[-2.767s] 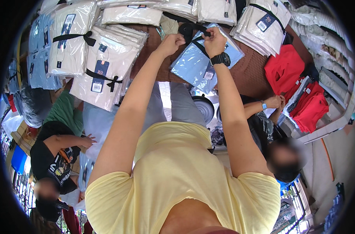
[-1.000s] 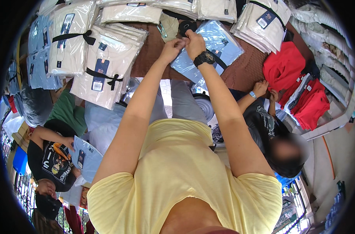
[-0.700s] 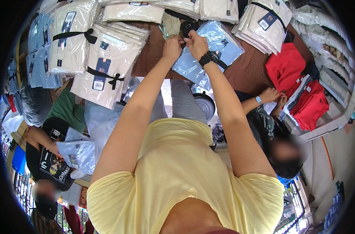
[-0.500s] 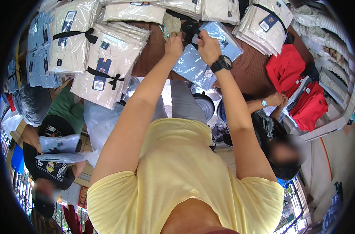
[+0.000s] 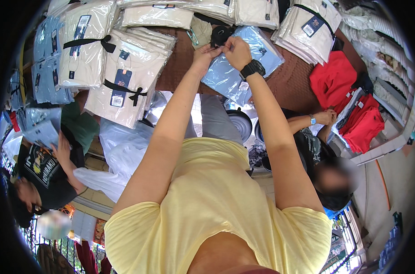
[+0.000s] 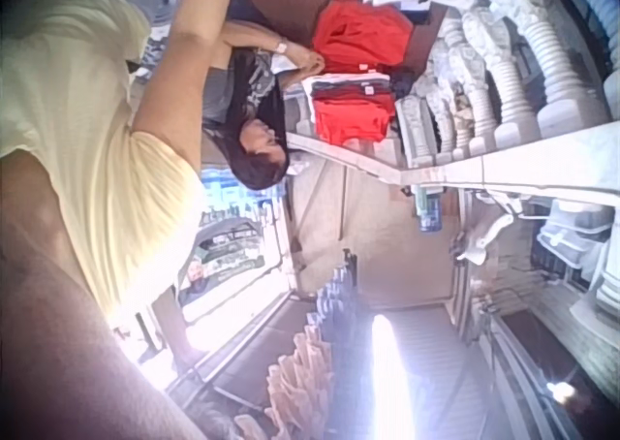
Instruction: The person sorts and organizes stacks of packaged garments on a table, removing specific items from a large white bag and placing them into sorted piles.
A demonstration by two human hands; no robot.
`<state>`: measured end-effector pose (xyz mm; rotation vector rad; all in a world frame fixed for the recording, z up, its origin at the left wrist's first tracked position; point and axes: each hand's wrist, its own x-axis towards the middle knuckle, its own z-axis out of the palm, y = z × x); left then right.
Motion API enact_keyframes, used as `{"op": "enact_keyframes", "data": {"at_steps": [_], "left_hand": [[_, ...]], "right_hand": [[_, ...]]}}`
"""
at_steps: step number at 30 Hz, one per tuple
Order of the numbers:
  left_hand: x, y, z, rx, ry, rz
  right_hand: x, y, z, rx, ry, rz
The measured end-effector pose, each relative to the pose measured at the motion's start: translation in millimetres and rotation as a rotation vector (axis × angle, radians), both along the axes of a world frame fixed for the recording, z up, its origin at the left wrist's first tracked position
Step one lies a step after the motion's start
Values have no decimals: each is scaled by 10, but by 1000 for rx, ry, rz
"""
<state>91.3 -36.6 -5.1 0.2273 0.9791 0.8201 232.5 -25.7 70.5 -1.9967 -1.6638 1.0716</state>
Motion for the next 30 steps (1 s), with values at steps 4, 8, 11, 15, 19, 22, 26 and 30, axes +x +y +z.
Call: {"op": "enact_keyframes", "data": {"at_steps": [4, 8, 11, 15, 19, 22, 26, 30], "left_hand": [[117, -56, -17, 145, 492, -94], [138, -116, -128, 173, 520, -46], [171, -101, -202, 160, 531, -24], [161, -113, -297, 173, 493, -28], [212, -100, -273, 126, 541, -19], [196, -88, -351, 97, 530, -48], [302, -77, -465, 76, 547, 87], [417, -53, -355, 80, 736, 76]], "right_hand": [[10, -157, -146, 127, -31, -83], [-9, -360, -161, 356, -306, -69], [-99, -305, -184, 303, -398, 0], [-168, -235, -203, 362, -290, -26], [-197, -196, -242, 424, -91, -113], [-267, -179, -171, 401, 16, -75], [-251, -170, -185, 159, 292, -254], [-180, -176, -217, 160, 197, -232]]}}
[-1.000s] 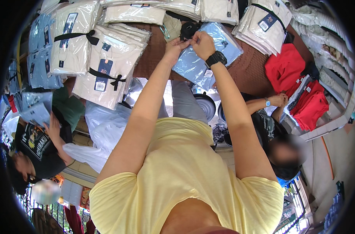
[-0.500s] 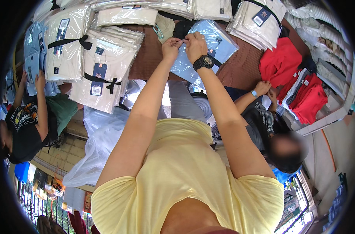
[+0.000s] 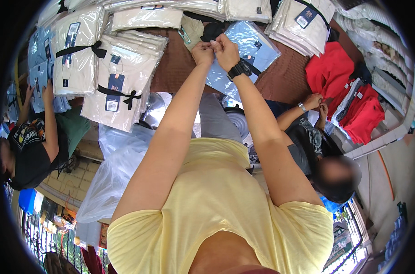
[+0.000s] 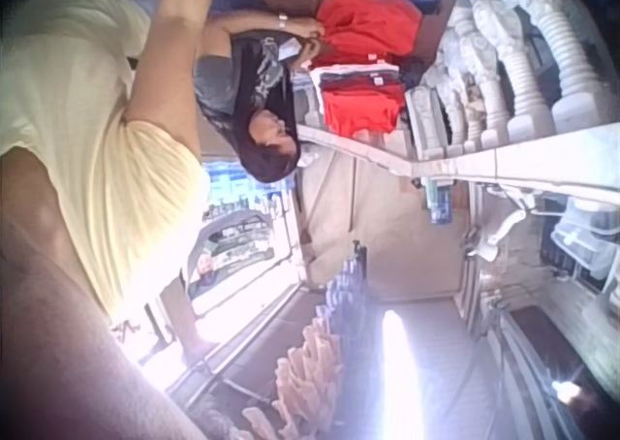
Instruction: The person sorts and organizes stacks of packaged garments on a table, removing specific items from a large white bag and placing them into sorted piles.
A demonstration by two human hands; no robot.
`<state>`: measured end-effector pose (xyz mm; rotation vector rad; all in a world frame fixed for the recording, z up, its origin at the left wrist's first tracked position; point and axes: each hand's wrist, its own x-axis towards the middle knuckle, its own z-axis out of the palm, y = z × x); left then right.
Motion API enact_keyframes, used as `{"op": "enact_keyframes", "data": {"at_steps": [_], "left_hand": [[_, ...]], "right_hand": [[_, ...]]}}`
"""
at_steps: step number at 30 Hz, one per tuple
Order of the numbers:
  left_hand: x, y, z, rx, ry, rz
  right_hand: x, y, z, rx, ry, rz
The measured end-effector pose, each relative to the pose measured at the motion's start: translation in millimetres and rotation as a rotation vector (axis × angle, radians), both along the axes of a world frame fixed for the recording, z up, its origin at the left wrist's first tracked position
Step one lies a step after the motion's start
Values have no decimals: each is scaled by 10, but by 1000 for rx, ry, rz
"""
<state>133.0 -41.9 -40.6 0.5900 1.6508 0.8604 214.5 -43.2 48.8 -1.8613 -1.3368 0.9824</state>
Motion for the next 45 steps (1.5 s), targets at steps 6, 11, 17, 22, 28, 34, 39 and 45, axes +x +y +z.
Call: {"op": "enact_keyframes", "data": {"at_steps": [6, 11, 17, 22, 28, 34, 39, 45], "left_hand": [[31, 36, -108, -42, 183, 21], [88, 60, -20, -18, 297, -9], [131, 94, 174, -20, 332, 30], [130, 117, 344, -29, 304, 64], [76, 98, -67, -72, -8, 129], [-286, -71, 283, 75, -391, -78], [-162, -101, 130, 327, -35, -234], [-140, -14, 195, 51, -237, -20]], "right_hand": [[47, -8, 57, -18, 84, -50], [130, -5, 94, -52, 54, -36], [176, -66, 238, -84, 66, -46], [173, -98, 366, -90, 132, -87], [206, -102, 414, -104, 127, -46], [295, 224, 464, -59, 31, 72], [-44, 539, 263, 36, -299, 311], [156, 244, -1, -35, -304, 232]]}}
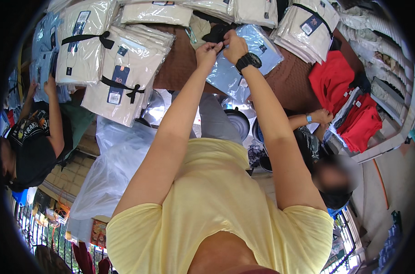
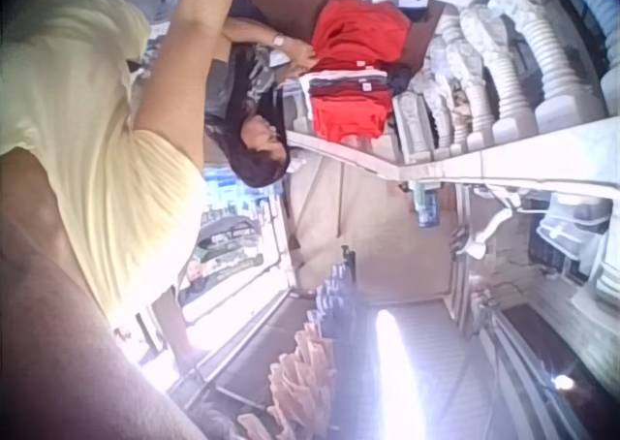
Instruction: The person sorts and organizes stacks of packaged garments on a table, removing specific items from a large white bag and placing them into sorted piles.
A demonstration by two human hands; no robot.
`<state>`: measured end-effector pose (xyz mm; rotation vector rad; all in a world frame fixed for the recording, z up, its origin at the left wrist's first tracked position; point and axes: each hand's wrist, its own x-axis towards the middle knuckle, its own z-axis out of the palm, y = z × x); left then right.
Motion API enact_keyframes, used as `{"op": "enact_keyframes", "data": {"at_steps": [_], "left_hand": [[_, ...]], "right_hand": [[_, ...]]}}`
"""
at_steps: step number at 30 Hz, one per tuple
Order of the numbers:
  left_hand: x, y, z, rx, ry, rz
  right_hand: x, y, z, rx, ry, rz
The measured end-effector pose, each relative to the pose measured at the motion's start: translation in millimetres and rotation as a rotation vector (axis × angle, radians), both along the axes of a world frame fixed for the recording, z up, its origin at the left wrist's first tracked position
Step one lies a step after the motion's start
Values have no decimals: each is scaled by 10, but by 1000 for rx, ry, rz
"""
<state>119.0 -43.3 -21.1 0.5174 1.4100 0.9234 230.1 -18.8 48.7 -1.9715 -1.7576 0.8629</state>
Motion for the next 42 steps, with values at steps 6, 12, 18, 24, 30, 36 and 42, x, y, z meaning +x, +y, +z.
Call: {"op": "enact_keyframes", "data": {"at_steps": [6, 12, 18, 24, 30, 36, 42], "left_hand": [[-50, -213, 225, 67, 110, 111], [-96, -257, 449, 720, 549, -174], [-132, 139, 372, 542, 398, -412], [-127, 103, -142, 299, 105, -166], [37, -8, 96, 231, 112, -174], [39, -42, 31, 139, 11, -66], [28, -3, 0, 144, 7, 19]], "right_hand": [[91, -215, -229, 28, 180, -46], [126, -204, -314, 192, -55, 138], [97, -220, -240, 156, 36, 63], [70, -201, -247, 114, 233, -19], [123, -233, -240, 110, 241, -42], [118, -238, -269, 125, 277, -53], [141, -236, -163, 74, 294, -32]]}}
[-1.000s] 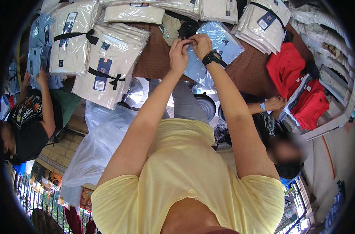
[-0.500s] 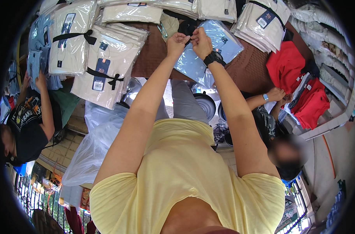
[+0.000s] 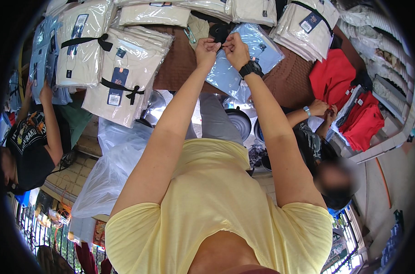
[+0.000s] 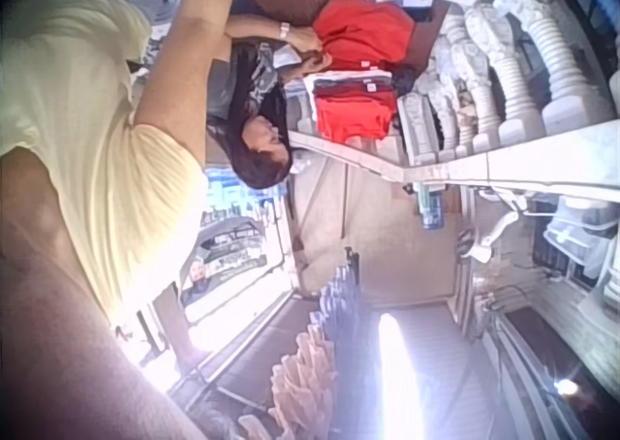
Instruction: The person sorts and organizes stacks of packaged garments on a table, removing specific items from a large white bag and placing them into sorted piles.
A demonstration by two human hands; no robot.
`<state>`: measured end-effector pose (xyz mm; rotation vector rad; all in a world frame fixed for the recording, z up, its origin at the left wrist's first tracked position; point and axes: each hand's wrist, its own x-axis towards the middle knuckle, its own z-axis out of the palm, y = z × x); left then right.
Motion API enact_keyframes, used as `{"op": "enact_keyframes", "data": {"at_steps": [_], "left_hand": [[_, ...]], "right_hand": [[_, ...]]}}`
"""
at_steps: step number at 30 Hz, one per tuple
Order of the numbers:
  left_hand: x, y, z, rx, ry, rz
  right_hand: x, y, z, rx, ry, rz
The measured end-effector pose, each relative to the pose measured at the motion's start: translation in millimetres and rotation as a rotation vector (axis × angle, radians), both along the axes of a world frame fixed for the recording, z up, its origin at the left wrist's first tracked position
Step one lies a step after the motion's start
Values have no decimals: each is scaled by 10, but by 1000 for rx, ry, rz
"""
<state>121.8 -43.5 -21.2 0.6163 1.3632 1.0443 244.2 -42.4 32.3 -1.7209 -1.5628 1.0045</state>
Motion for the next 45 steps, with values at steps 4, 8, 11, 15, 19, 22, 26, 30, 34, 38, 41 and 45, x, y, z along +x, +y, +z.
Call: {"op": "enact_keyframes", "data": {"at_steps": [4, 8, 11, 15, 19, 22, 26, 30, 34, 38, 41, 45], "left_hand": [[-57, 11, 15, 40, 136, -98], [-50, -35, 19, -5, 38, -119], [-53, -51, 71, 80, 60, -186], [-76, 7, 64, 61, 256, -366], [-190, 111, -109, -14, 196, -507], [-264, 209, -98, -341, -204, -525], [-260, 233, -62, -341, -161, -558], [-267, 218, 16, -196, -51, -595], [-292, 216, 105, -159, 23, -586], [-326, 332, 13, -262, -21, -740], [-337, 347, -96, -238, -29, -796], [-341, 290, -117, -74, 59, -730]], "right_hand": [[8, -6, -73, 28, 14, -22], [-13, -8, -75, 64, -29, -19], [9, -4, -69, 71, -33, -19], [32, -3, -76, 102, -143, 16], [10, -10, -24, 171, -147, 94], [12, -65, 26, 274, -169, 163], [-52, -95, 23, 340, -187, 169], [-32, -119, -97, 389, -229, 181], [-85, -130, 25, 339, -252, 166], [-130, -143, 63, 257, -223, 117], [-115, -155, 9, 310, -247, 144], [-109, -151, 15, 319, -256, 162]]}}
